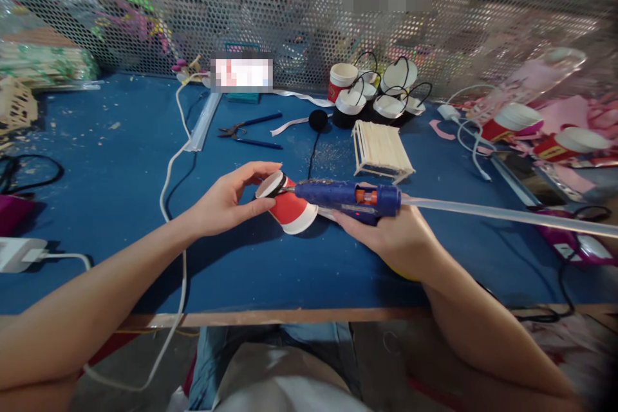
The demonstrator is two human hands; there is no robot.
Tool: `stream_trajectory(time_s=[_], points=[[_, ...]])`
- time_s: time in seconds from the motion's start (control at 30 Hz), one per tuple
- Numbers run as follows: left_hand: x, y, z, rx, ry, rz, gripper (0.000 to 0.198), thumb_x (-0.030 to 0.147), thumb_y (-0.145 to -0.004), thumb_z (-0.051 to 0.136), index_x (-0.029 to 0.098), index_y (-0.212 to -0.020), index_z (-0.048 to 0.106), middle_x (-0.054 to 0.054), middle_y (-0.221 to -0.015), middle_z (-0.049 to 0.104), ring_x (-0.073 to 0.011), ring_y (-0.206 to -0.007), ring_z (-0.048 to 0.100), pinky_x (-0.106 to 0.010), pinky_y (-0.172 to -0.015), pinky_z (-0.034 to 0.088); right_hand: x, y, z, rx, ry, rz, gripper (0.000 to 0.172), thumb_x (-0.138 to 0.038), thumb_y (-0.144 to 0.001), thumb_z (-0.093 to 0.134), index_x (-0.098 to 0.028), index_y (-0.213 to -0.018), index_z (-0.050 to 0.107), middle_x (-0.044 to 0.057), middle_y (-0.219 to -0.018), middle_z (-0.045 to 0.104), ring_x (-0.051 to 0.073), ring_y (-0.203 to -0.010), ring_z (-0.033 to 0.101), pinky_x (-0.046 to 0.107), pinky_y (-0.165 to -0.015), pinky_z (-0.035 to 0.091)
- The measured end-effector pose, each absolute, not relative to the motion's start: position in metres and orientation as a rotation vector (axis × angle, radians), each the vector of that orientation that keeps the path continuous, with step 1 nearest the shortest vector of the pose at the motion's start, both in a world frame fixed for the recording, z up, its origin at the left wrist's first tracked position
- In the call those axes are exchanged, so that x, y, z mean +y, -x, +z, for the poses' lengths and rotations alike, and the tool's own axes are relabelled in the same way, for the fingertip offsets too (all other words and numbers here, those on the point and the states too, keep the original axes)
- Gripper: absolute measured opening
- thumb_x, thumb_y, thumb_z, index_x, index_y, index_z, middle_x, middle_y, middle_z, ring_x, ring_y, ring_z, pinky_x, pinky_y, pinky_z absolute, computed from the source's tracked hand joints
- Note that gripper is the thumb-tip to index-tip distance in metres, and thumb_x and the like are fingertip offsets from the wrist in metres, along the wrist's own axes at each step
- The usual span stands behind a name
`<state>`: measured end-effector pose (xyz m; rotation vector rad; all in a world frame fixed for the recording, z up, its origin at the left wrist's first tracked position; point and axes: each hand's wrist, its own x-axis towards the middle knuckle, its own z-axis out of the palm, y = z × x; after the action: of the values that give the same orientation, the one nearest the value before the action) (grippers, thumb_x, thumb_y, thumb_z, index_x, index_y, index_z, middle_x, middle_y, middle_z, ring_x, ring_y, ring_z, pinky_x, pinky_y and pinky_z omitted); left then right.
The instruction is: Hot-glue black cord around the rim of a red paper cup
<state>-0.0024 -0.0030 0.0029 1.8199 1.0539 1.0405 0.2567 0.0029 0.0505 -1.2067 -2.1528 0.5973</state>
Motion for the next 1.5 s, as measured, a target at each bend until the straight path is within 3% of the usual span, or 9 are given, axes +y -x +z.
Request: stream_trajectory(time_s=[0.17, 0.6, 0.8, 1.03, 1.37, 1.5], points=[[-0.002, 0.004, 0.003, 1.011, -1.835, 1.018, 0.051, 0.027, -0.081, 0.065, 0.023, -0.129, 0.048, -0.011, -0.130, 0.054, -0.0246, -0.117, 0.054, -0.040, -0.103, 0.040, 0.005, -0.257, 0.052, -2.167, 1.219, 0.603, 0.015, -0.030, -0.076, 0.058, -0.020, -0.071, 0.068, 0.000, -0.046, 0.056, 0.015, -0.047, 0.053, 0.025, -0.043, 0.041], [-0.001, 0.003, 0.004, 1.024, -1.857, 1.010, 0.051, 0.027, -0.081, 0.064, 0.022, -0.129, 0.048, -0.011, -0.128, 0.055, -0.0241, -0.114, 0.055, -0.041, -0.102, 0.042, 0.002, -0.257, 0.053, -2.201, 1.188, 0.618, 0.012, -0.029, -0.076, 0.060, -0.021, -0.075, 0.068, 0.002, -0.059, 0.063, 0.017, -0.057, 0.060, 0.028, -0.053, 0.046], [-0.002, 0.004, 0.005, 1.008, -1.845, 1.015, 0.051, 0.026, -0.081, 0.065, 0.023, -0.129, 0.049, -0.011, -0.128, 0.055, -0.0247, -0.115, 0.055, -0.042, -0.102, 0.041, 0.005, -0.260, 0.054, -2.257, 1.181, 0.596, 0.015, -0.030, -0.077, 0.058, -0.020, -0.075, 0.069, 0.002, -0.052, 0.060, 0.018, -0.055, 0.059, 0.028, -0.051, 0.045], [-0.001, 0.006, 0.002, 0.952, -1.858, 1.022, 0.054, 0.024, -0.079, 0.067, 0.025, -0.130, 0.050, -0.011, -0.131, 0.053, -0.0255, -0.118, 0.053, -0.041, -0.104, 0.040, 0.012, -0.264, 0.045, -2.142, 1.313, 0.677, 0.015, -0.031, -0.076, 0.058, -0.019, -0.071, 0.065, 0.002, -0.059, 0.065, 0.019, -0.058, 0.063, 0.027, -0.049, 0.045], [-0.001, 0.007, 0.002, 0.957, -1.850, 0.998, 0.056, 0.023, -0.079, 0.066, 0.025, -0.132, 0.047, -0.011, -0.133, 0.053, -0.0262, -0.121, 0.052, -0.043, -0.106, 0.039, 0.003, -0.258, 0.054, -2.177, 1.226, 0.601, 0.014, -0.031, -0.077, 0.059, -0.020, -0.072, 0.068, -0.002, -0.042, 0.052, 0.015, -0.046, 0.054, 0.025, -0.042, 0.040], [-0.001, 0.006, 0.002, 0.973, -1.844, 1.012, 0.055, 0.025, -0.079, 0.067, 0.025, -0.131, 0.048, -0.011, -0.133, 0.053, -0.0263, -0.120, 0.053, -0.043, -0.106, 0.040, 0.005, -0.260, 0.054, -2.201, 1.186, 0.572, 0.015, -0.029, -0.077, 0.058, -0.020, -0.072, 0.068, -0.001, -0.043, 0.051, 0.016, -0.047, 0.053, 0.026, -0.045, 0.043]])
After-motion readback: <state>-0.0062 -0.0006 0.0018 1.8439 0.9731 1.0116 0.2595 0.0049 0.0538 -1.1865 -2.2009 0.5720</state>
